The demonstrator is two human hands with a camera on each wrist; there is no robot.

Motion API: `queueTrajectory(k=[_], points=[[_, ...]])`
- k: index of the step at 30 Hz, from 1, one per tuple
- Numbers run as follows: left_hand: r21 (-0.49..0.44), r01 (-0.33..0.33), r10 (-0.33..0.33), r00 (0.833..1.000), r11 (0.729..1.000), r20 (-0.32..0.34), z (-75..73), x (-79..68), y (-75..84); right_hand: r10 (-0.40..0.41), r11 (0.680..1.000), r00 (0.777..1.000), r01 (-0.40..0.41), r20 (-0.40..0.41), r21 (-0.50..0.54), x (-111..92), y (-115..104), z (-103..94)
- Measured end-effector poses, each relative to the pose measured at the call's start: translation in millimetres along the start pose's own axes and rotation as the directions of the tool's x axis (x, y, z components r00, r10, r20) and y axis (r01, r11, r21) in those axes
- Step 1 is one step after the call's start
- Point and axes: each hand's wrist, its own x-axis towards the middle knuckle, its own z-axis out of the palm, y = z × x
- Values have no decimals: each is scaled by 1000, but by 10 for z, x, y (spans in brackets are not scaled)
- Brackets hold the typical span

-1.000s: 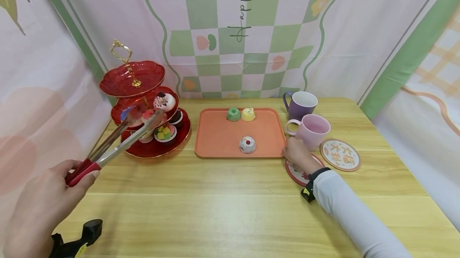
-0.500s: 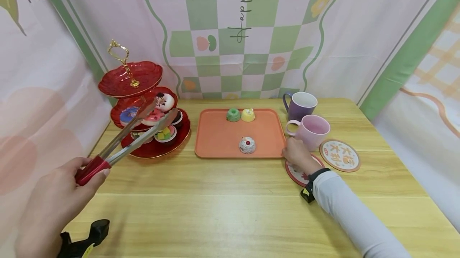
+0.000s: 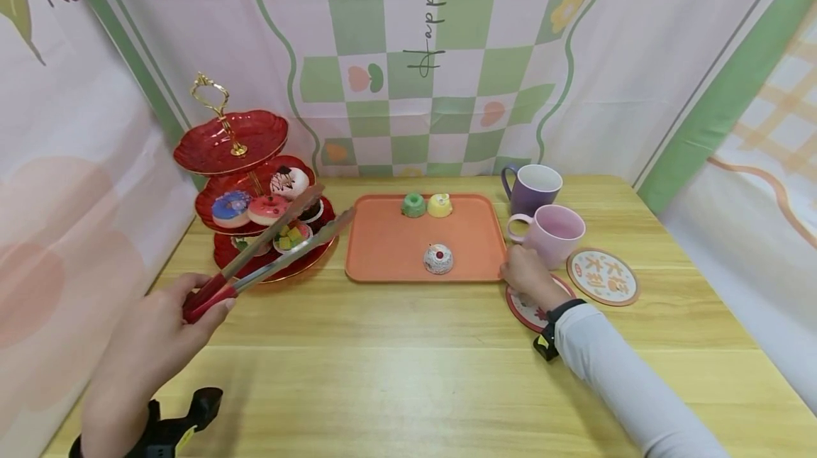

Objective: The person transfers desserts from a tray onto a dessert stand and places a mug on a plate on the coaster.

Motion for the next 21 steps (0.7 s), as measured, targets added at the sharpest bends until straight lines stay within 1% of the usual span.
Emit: queueTrajectory(k=[3, 10, 15, 21], points=[[-9, -12, 13, 999, 1000, 45, 49, 35, 37, 1, 1000, 1000, -1, -3, 10, -1, 3, 0], [10, -36, 35, 996, 999, 78, 171, 117, 91, 10, 1000, 1000, -10, 7, 14, 5, 13, 0], [-23, -49, 51, 993, 999, 106, 267, 153, 125, 1, 1000, 1000, -1, -2, 4, 11, 19, 4], [-24, -67, 70, 988, 997, 140, 400, 187, 183, -11, 1000, 1000, 11, -14, -2, 9, 16, 5]])
